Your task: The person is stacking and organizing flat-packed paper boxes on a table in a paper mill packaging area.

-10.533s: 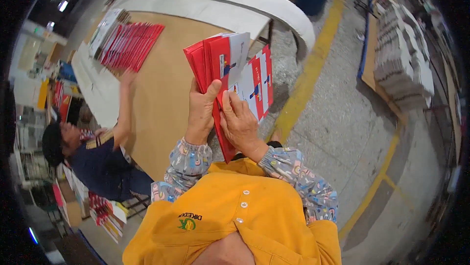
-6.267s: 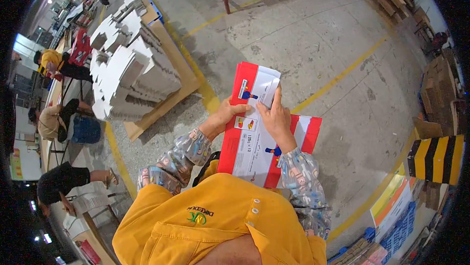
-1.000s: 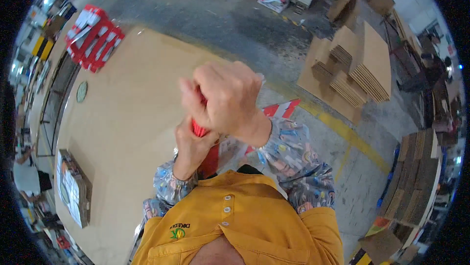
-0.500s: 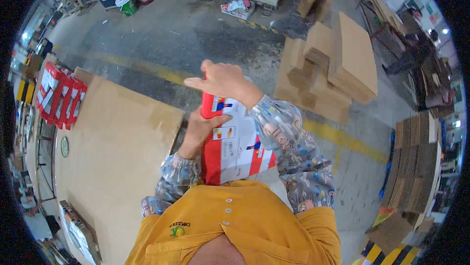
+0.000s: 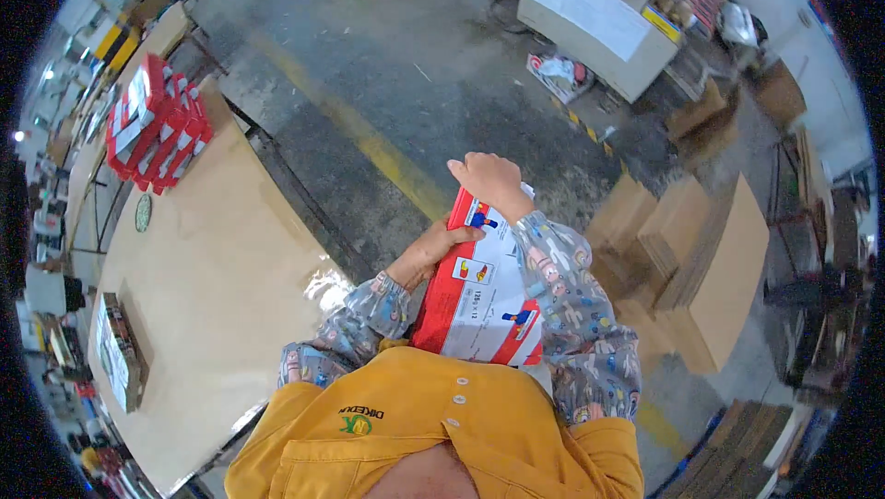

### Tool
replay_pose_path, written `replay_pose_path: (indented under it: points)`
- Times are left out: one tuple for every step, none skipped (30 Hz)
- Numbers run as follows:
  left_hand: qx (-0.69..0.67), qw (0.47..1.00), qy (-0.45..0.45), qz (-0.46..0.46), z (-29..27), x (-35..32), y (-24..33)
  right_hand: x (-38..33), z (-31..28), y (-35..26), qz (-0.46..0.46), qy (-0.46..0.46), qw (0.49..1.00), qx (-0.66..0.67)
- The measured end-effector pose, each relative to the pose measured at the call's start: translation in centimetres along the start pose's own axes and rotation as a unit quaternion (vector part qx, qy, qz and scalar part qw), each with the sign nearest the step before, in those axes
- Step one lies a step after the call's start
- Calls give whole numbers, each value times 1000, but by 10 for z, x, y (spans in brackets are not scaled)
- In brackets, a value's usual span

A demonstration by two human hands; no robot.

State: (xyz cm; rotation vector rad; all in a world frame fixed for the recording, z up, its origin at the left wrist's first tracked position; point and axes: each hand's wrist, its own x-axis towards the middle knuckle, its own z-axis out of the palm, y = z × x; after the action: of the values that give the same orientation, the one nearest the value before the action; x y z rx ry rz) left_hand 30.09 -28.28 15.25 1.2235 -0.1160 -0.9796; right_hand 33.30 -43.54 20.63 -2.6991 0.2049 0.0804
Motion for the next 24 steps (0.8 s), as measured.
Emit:
replay_pose_path:
  points:
    - [-6, 1000, -10, 12, 2, -1, 4, 2, 0, 0, -10, 29, 1000, -4]
    - [-8, 1000, -2, 19, 3, 0, 11, 6, -1, -1, -21, 29, 999, -5]
    - [-12, 1000, 8, 15, 3, -5, 25, 9, -7, -11, -36, 59, 998, -6]
    - [-16, 1000, 19, 12, 1, -9, 33, 11, -11, -22, -52, 88, 995, -6]
    - [-18, 999, 32, 20, -4, -12, 31, 12, -11, -33, -66, 86, 994, -3]
    - [-23, 996, 66, 54, -11, -14, 28, 14, -9, -47, -91, 111, 990, -8]
    - [-27, 991, 99, 87, -12, -19, 28, 15, -7, -57, -114, 137, 984, -12]
    - [-32, 988, 116, 99, -13, -25, 25, 18, -5, -68, -136, 133, 982, -9]
    - [14, 969, 190, 156, -6, -34, 19, 17, 1, -73, -160, 131, 978, -9]
    - [63, 939, 265, 210, -5, -45, 21, 17, 4, -87, -187, 130, 974, -6]
    - [56, 932, 286, 216, -10, -55, 22, 16, 9, -103, -208, 121, 970, -3]
    - [56, 931, 284, 222, -19, -70, 36, 17, 2, -128, -233, 121, 965, 16]
    - [55, 931, 280, 227, -22, -86, 53, 18, -6, -150, -254, 118, 959, 32]
    - [-3, 938, 262, 228, -27, -104, 71, 21, -15, -173, -284, 100, 953, 39]
    - [-15, 931, 281, 232, -32, -122, 67, 7, -22, -194, -302, 85, 949, 37]
    - [-18, 912, 322, 253, -41, -137, 55, -8, -25, -214, -338, 12, 939, 56]
    - [-20, 891, 362, 272, -50, -151, 44, -18, -22, -230, -371, -64, 924, 71]
    - [-32, 871, 377, 313, -68, -163, 49, -10, -16, -250, -392, -69, 915, 69]
    - [-33, 861, 388, 326, -93, -175, 60, 8, -9, -272, -458, -25, 872, 168]
    - [-44, 829, 429, 356, -119, -188, 72, 26, -3, -293, -516, 15, 814, 266]
    - [-65, 794, 472, 378, -142, -202, 71, 42, 4, -303, -530, 51, 804, 266]
    - [-102, 770, 496, 387, -160, -219, 63, 55, 10, -307, -542, 82, 792, 267]
    - [-139, 745, 519, 396, -177, -236, 56, 68, 20, -315, -510, 63, 791, 332]
    - [-169, 711, 517, 446, -192, -249, 64, 86, 22, -324, -472, 57, 788, 392]
